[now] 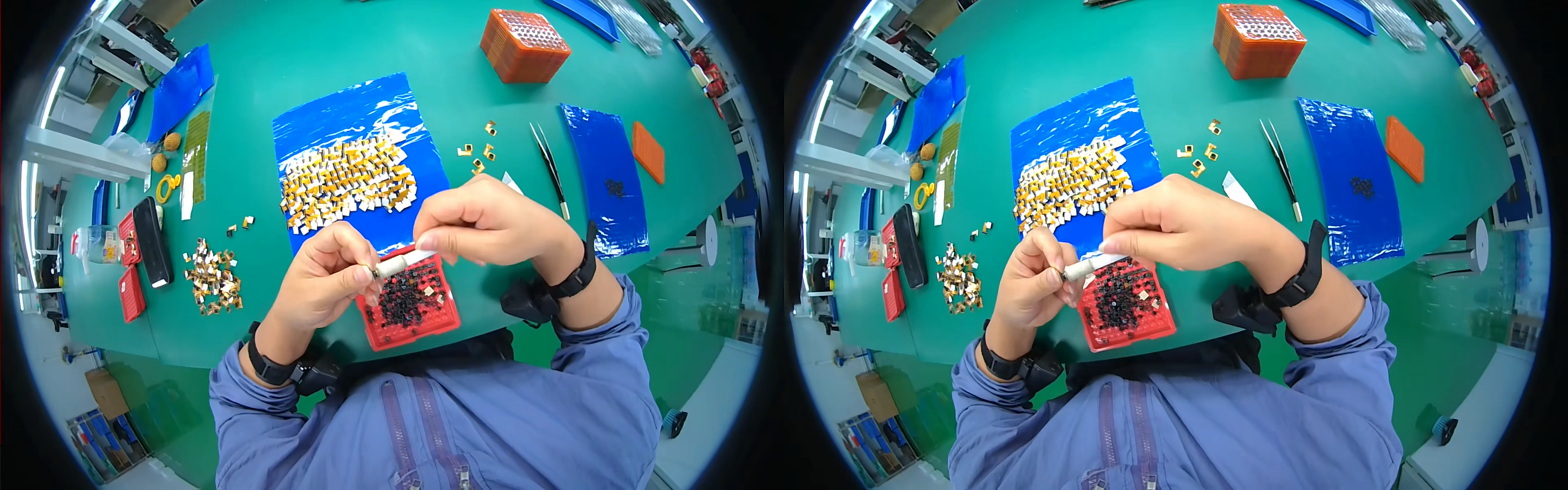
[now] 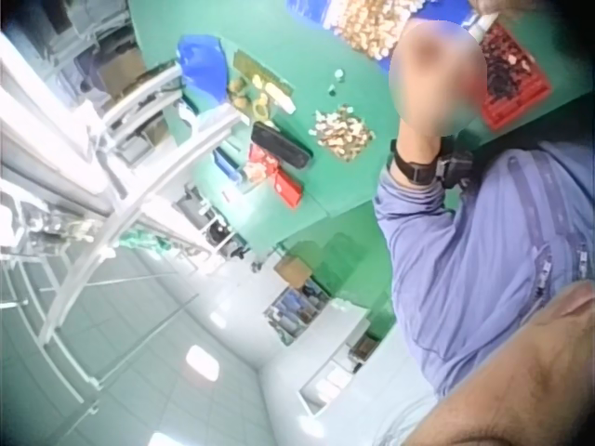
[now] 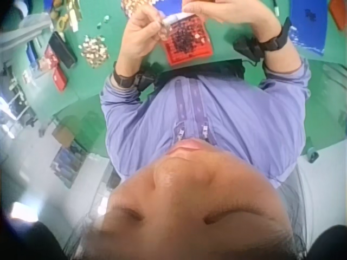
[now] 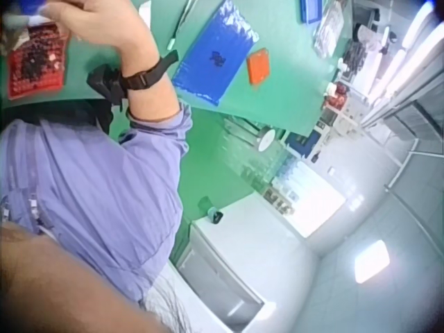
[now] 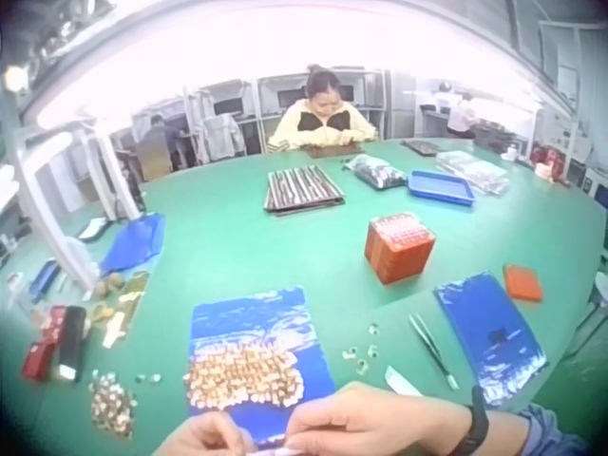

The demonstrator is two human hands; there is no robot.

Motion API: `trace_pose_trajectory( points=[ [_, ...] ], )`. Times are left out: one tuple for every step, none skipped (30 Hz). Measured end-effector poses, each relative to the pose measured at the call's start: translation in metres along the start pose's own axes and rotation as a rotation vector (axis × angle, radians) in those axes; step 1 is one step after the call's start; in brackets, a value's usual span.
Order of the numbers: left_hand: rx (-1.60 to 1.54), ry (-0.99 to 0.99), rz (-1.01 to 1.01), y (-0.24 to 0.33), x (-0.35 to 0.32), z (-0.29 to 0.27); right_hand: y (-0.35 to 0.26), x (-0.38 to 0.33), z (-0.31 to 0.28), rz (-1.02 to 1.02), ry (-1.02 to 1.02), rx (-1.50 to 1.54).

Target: The person uses a white pen-like tool to pick up small electronic components from a red tray and place them onto a blue sheet. The person repeatedly picks up components and arranges them in rows on the sheet.

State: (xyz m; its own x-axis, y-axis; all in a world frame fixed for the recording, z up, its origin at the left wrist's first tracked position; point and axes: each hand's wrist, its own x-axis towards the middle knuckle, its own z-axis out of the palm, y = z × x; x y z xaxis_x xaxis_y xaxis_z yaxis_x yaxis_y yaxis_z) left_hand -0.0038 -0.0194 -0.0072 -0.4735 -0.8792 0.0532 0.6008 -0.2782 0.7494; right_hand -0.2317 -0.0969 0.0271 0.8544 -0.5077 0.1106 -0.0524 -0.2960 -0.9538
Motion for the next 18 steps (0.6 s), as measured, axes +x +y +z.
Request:
trace_pose_trajectory(
  points=[
    [0.004,-0.003,-0.001,0.000,0.000,0.000,0.002,-0.001,0.001,-0.018,0.014,0.031],
    [0.011,-0.003,0.002,0.000,-0.001,0.000,0.005,-0.001,0.002,-0.039,0.025,0.061],
    [0.009,-0.003,0.004,0.000,-0.001,0.000,0.006,-0.001,0.003,-0.061,0.036,0.092],
    [0.007,-0.002,0.005,0.000,-0.001,0.000,0.001,-0.001,0.001,0.033,0.002,0.106],
    [0.005,-0.004,0.006,0.000,-0.001,0.001,0.002,-0.001,0.002,0.001,0.003,0.081],
    [0.012,-0.007,0.004,0.000,0.000,0.001,0.005,-0.001,0.003,-0.031,0.003,0.055],
    [0.018,-0.011,0.003,0.000,0.000,0.001,0.006,-0.001,0.003,-0.064,0.003,0.029],
    [0.025,-0.014,0.002,0.000,0.000,0.001,0.004,-0.001,0.003,-0.054,0.004,0.013],
    [0.030,-0.010,0.003,0.000,0.000,0.001,0.001,-0.001,0.002,-0.043,0.005,-0.002],
    [0.035,-0.007,0.003,0.000,-0.001,0.001,-0.002,0.000,0.001,-0.033,0.005,-0.018],
    [0.042,-0.003,0.005,0.000,-0.001,0.001,-0.005,0.000,0.001,0.019,-0.017,0.029],
    [0.053,-0.002,0.002,0.000,-0.001,0.001,-0.007,0.000,0.001,0.071,-0.040,0.076],
    [0.064,-0.002,0.000,0.000,-0.002,0.000,-0.009,0.000,0.001,0.123,-0.063,0.122],
    [0.075,-0.005,-0.004,0.001,-0.002,0.000,-0.007,-0.001,0.001,0.085,-0.060,0.072],
    [0.089,-0.005,-0.018,0.001,-0.002,0.001,-0.002,-0.002,0.001,0.048,-0.058,0.021],
    [0.104,-0.005,-0.032,0.001,-0.002,0.001,0.001,-0.003,0.000,0.011,-0.055,-0.030],
    [0.121,-0.001,-0.046,0.001,-0.002,0.001,0.002,-0.003,-0.002,0.004,-0.043,-0.027],
    [0.117,-0.006,-0.041,0.001,-0.003,0.001,0.002,-0.004,-0.004,-0.003,-0.032,-0.023]
  ],
)
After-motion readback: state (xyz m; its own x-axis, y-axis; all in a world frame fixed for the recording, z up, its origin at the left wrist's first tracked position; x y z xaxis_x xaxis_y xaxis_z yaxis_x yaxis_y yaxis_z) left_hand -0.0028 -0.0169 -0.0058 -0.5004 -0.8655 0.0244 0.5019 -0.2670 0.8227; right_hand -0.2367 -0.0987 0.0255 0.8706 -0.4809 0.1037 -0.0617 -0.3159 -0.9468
